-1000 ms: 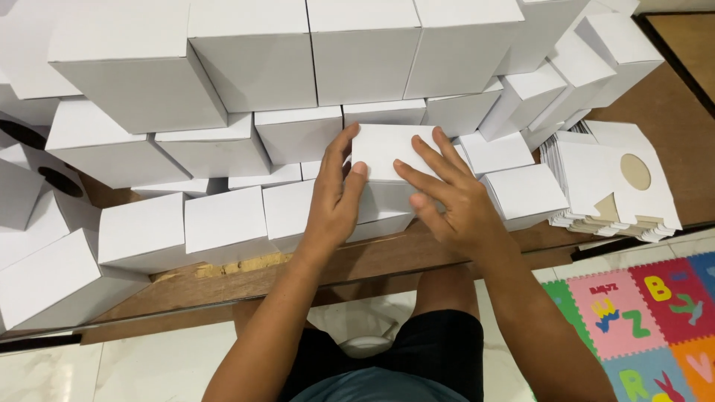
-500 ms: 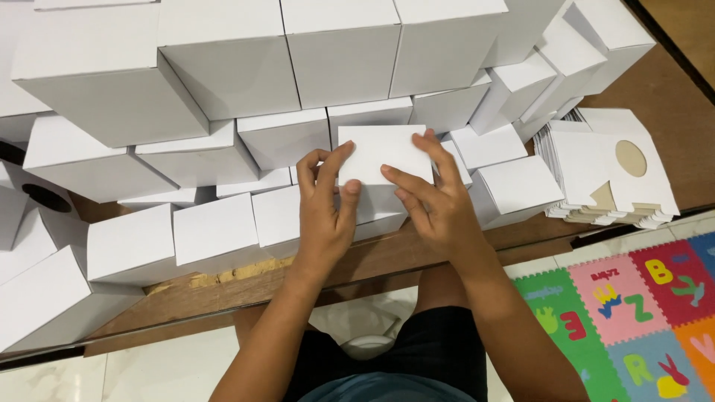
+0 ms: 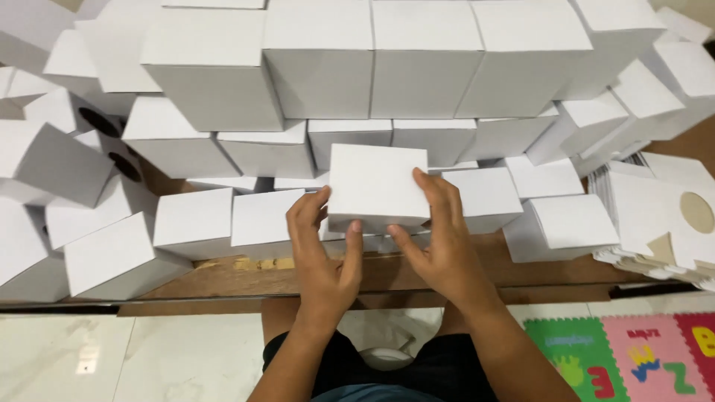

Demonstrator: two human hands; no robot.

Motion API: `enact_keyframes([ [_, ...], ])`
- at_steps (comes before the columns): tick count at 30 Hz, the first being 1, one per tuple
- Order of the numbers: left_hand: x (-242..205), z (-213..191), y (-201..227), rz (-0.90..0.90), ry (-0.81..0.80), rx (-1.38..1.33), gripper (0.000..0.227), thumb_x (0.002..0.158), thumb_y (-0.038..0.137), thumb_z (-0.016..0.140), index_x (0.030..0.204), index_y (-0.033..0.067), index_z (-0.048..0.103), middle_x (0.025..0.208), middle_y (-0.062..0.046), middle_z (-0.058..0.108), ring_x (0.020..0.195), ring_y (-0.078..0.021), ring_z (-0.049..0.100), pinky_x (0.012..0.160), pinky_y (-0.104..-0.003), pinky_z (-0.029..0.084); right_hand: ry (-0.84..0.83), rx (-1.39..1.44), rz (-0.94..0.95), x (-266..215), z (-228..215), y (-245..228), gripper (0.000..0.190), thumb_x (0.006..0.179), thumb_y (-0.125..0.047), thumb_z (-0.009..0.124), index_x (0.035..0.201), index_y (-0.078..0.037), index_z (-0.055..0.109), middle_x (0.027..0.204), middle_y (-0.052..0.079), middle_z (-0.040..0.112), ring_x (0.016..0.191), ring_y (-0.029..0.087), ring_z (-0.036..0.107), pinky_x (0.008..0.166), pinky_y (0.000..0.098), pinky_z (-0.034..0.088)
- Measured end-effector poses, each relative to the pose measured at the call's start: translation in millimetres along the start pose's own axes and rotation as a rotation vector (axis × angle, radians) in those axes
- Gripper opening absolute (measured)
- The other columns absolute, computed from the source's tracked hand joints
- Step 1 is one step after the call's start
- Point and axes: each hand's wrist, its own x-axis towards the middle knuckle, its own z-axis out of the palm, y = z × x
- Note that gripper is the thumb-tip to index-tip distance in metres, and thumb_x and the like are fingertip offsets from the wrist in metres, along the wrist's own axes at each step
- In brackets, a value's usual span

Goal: The person assembles small white cardboard boxes by folding flat pieces along pre-cut lines and tucking flaps into slots. They repeatedly pick up flat pieces, fold them into box shapes, and place the finished boxes onto a large stack on the table.

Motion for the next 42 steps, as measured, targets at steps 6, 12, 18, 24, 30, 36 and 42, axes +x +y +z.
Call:
enact_keyframes([
  [6,1.8,-67.8,-32.2,-0.114,0.245,0.066,0.055,0.089,0.007,0.058,0.138,0.0016,0.033,0.128,-0.012,0.041,0.127,-0.0252,0.042,0.110,-0.039,0.033,-0.137,0.130,-0.116,32.3,74.7,-31.6,0.067,0.087,-0.019,0.066,0.144,-0.011,0.033,0.118,0.022,0.047,0.105,0.047,0.058,0.078,0.0592,0.053],
  [12,18.9,-118.2,-62.5,-0.090,0.363,0.114,0.045,0.093,0.005,0.053,0.134,-0.0006,0.035,0.122,-0.018,0.045,0.117,-0.0336,0.051,0.101,-0.047,0.042,-0.205,0.202,-0.138,59.2,129.4,-67.3,0.063,0.091,-0.015,0.060,0.146,-0.014,0.030,0.118,0.020,0.048,0.102,0.046,0.061,0.076,0.0584,0.055],
  [18,31.5,-144.5,-72.9,-0.115,0.452,0.157,0.041,0.092,0.011,0.055,0.129,0.0003,0.043,0.116,-0.018,0.051,0.113,-0.0335,0.055,0.098,-0.048,0.046,-0.235,0.174,-0.157,71.1,160.9,-83.1,0.062,0.088,-0.012,0.064,0.143,-0.008,0.036,0.115,0.023,0.049,0.101,0.048,0.060,0.077,0.0553,0.055],
  [24,32.2,-155.7,-90.9,-0.155,0.443,0.180,0.045,0.091,0.017,0.054,0.131,0.0018,0.042,0.122,-0.015,0.051,0.116,-0.0338,0.054,0.100,-0.049,0.046,-0.263,0.162,-0.119,76.0,172.5,-96.7,0.058,0.091,-0.014,0.060,0.142,-0.005,0.034,0.116,0.026,0.047,0.103,0.048,0.059,0.082,0.0528,0.055],
  [30,26.5,-154.6,-84.6,-0.145,0.459,0.246,0.063,0.088,0.014,0.058,0.142,0.0014,0.030,0.134,-0.020,0.038,0.128,-0.0385,0.040,0.105,-0.052,0.039,-0.254,0.226,-0.125,70.8,168.2,-93.5,0.072,0.089,-0.014,0.062,0.145,0.000,0.020,0.122,0.031,0.042,0.105,0.046,0.059,0.088,0.0493,0.054],
  [36,8.2,-107.8,-51.6,0.108,0.432,0.314,0.057,0.079,0.012,0.068,0.128,-0.0038,0.044,0.138,-0.026,0.023,0.134,-0.0451,0.027,0.112,-0.052,0.026,-0.193,0.269,-0.106,49.5,135.4,-73.5,0.074,0.084,-0.015,0.067,0.143,0.002,0.025,0.123,0.026,0.043,0.103,0.039,0.060,0.088,0.0465,0.055],
  [42,18.8,-14.7,0.4,0.157,-0.055,-0.117,0.030,0.089,0.017,0.051,0.114,-0.0009,0.050,0.114,-0.022,0.050,0.112,-0.0323,0.052,0.093,-0.042,0.050,-0.187,0.265,0.100,26.4,31.7,-46.3,0.055,0.087,-0.015,0.060,0.138,-0.010,0.039,0.124,0.011,0.052,0.101,0.022,0.063,0.090,0.0337,0.054],
])
